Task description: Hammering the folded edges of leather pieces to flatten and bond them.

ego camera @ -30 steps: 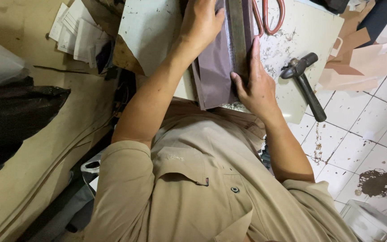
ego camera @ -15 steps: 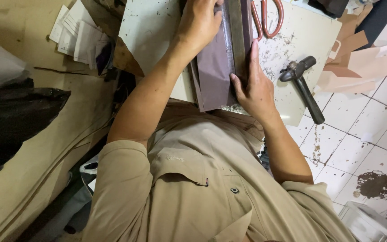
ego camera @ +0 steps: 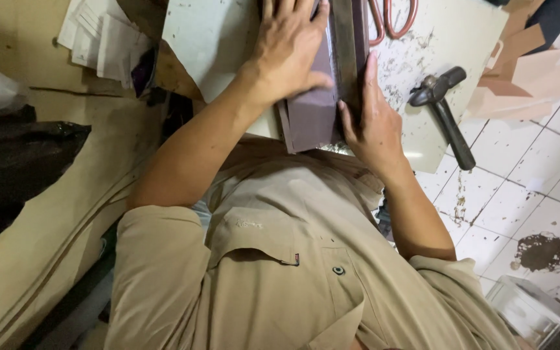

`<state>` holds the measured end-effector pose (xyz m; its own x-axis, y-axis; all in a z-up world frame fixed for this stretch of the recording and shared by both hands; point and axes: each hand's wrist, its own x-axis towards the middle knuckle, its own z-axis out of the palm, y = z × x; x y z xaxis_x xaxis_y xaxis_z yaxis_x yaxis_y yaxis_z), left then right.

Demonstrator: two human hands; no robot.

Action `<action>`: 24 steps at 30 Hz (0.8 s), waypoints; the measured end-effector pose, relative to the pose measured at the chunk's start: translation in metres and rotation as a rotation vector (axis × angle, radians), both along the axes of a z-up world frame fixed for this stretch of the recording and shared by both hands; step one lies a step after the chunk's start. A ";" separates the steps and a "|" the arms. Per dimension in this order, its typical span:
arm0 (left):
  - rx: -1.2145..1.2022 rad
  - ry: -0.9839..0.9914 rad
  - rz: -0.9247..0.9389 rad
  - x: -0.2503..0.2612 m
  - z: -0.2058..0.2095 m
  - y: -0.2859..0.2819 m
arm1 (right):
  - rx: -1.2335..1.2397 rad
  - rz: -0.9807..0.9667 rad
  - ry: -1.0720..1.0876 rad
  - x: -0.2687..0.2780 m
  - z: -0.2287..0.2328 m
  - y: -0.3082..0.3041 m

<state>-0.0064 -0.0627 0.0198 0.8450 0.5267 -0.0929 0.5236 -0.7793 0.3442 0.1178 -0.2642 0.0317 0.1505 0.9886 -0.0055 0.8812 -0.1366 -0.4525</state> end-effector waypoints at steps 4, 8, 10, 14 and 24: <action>-0.011 0.183 -0.039 -0.010 0.007 -0.022 | -0.101 -0.073 -0.029 -0.012 0.010 -0.020; 0.015 0.117 -0.029 -0.013 -0.003 -0.026 | -0.089 -0.056 -0.051 -0.014 0.010 -0.036; 0.149 0.050 -0.022 -0.014 -0.006 -0.026 | -0.072 -0.049 -0.013 -0.015 0.009 -0.038; 0.218 0.028 -0.013 -0.019 0.000 -0.029 | -0.098 -0.062 0.030 -0.017 0.012 -0.038; 0.138 0.068 -0.039 -0.019 -0.002 -0.040 | -0.199 -0.074 0.346 -0.004 0.042 -0.032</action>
<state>-0.0259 -0.1023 0.0173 0.8593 0.5053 -0.0791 0.5104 -0.8370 0.1973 0.1140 -0.2961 0.0734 0.1770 0.9495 -0.2590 0.6658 -0.3093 -0.6790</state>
